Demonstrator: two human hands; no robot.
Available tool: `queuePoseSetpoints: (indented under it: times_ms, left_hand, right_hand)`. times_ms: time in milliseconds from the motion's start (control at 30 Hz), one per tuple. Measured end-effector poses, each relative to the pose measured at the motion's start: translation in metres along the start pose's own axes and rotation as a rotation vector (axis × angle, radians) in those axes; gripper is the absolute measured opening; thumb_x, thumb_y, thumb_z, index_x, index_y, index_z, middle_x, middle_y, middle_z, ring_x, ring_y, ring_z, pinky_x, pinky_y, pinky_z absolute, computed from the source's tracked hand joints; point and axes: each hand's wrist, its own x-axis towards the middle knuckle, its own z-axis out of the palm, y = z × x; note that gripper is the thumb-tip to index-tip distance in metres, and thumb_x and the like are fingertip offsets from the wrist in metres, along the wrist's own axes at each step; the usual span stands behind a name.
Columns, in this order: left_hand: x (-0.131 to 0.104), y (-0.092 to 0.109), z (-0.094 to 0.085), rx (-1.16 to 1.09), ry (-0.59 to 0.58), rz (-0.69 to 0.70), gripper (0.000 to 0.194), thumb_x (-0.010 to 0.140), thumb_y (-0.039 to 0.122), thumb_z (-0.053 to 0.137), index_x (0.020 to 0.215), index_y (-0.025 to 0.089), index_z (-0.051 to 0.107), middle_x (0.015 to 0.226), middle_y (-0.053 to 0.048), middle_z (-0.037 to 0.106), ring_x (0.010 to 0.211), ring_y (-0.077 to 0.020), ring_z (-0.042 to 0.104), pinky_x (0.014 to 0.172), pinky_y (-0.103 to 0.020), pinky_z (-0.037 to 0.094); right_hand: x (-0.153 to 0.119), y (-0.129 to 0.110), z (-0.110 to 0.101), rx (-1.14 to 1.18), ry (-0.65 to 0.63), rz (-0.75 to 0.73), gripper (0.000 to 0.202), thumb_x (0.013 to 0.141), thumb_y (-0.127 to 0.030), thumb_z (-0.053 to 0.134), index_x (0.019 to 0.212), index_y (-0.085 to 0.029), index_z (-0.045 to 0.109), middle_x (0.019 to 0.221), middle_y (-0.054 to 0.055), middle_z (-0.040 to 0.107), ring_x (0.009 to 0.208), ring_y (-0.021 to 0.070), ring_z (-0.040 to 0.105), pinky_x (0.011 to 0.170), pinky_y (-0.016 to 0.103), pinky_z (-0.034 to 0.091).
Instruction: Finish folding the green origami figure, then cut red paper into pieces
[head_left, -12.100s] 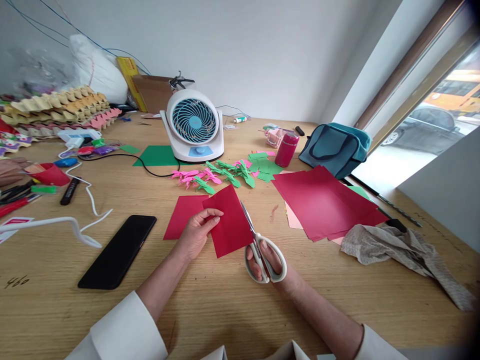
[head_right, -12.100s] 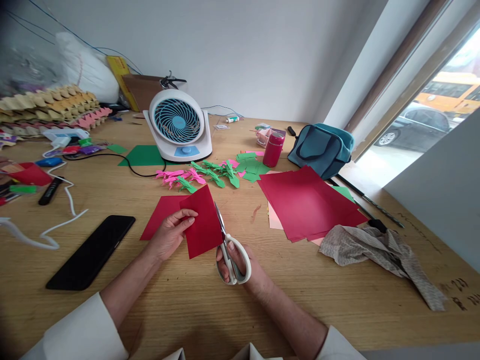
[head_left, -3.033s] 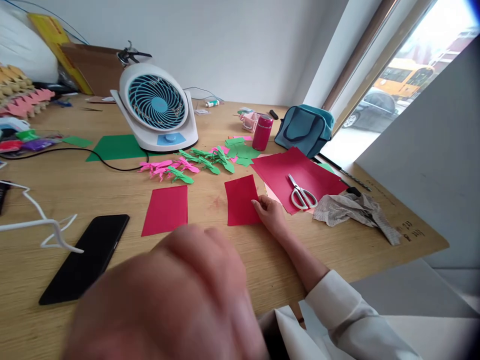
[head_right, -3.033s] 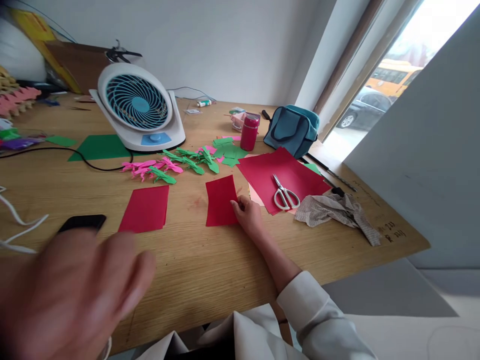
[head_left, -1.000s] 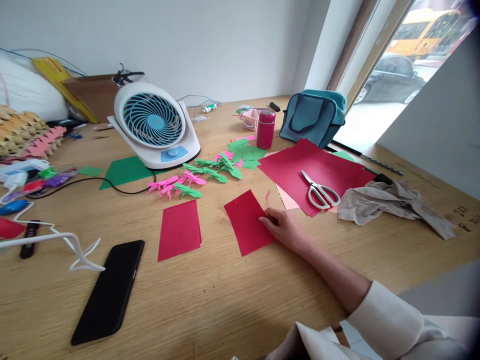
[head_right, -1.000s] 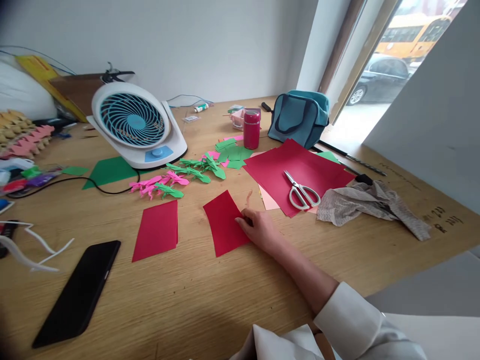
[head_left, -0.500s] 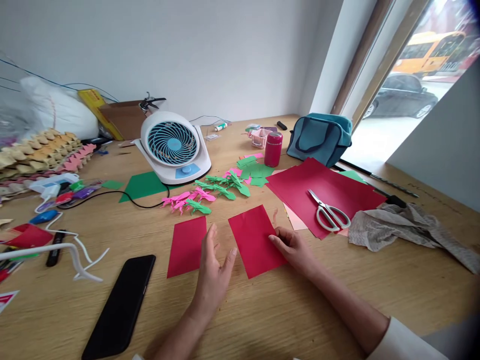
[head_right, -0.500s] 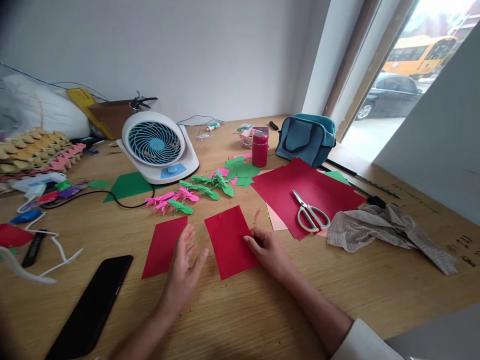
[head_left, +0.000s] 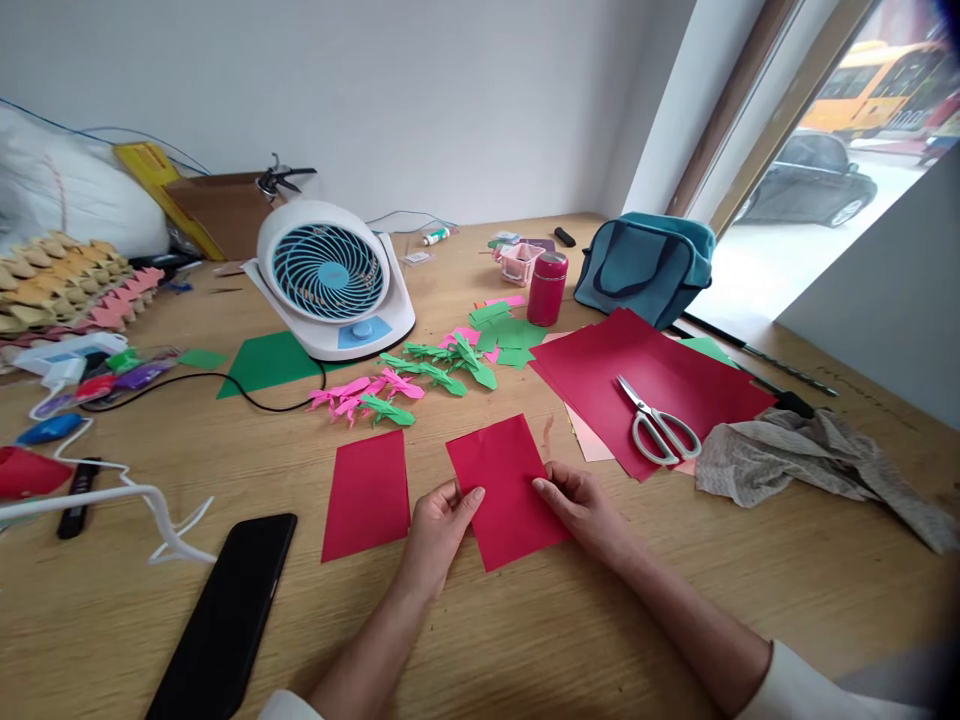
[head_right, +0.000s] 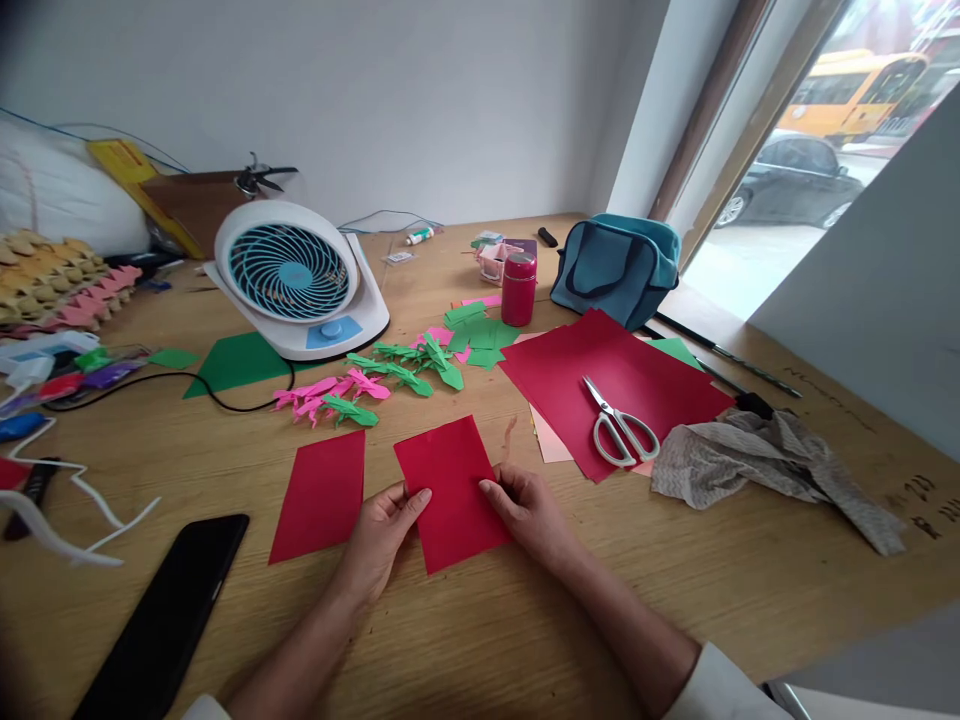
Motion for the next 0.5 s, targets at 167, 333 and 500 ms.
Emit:
queuePoseSetpoints:
  times_ms: [167, 333, 500]
  left_hand:
    - [0.0007, -0.0019, 0.0000, -0.018, 0.044, -0.008, 0.033, 0.067, 0.043, 0.082, 0.083, 0.016, 0.073, 0.077, -0.005, 0.073, 0.078, -0.0200, 0.066, 0.073, -0.031, 0.053]
    - [-0.0031, -0.0043, -0.0010, 0.009, 0.112, 0.023, 0.032, 0.065, 0.044, 0.083, 0.067, 0.016, 0.067, 0.068, -0.001, 0.068, 0.063, -0.0126, 0.056, 0.062, -0.024, 0.048]
    - [-0.0056, -0.0060, -0.0033, 0.003, 0.129, 0.045, 0.033, 0.066, 0.045, 0.082, 0.068, 0.016, 0.066, 0.068, 0.000, 0.066, 0.064, -0.0120, 0.055, 0.063, -0.023, 0.047]
  right_hand:
    - [0.0000, -0.0057, 0.0008, 0.002, -0.005, 0.021, 0.044, 0.082, -0.061, 0.063, 0.076, -0.018, 0.057, 0.070, 0.000, 0.056, 0.062, 0.0129, 0.047, 0.055, 0.024, 0.036]
    - [-0.0001, -0.0039, 0.0012, 0.022, 0.020, 0.042, 0.044, 0.080, -0.060, 0.066, 0.073, -0.019, 0.053, 0.066, -0.002, 0.052, 0.058, 0.0112, 0.043, 0.052, 0.023, 0.033]
    - [-0.0009, 0.0023, -0.0009, 0.007, 0.056, 0.050, 0.042, 0.081, -0.057, 0.067, 0.073, -0.019, 0.052, 0.063, -0.003, 0.048, 0.057, 0.0107, 0.040, 0.051, 0.023, 0.030]
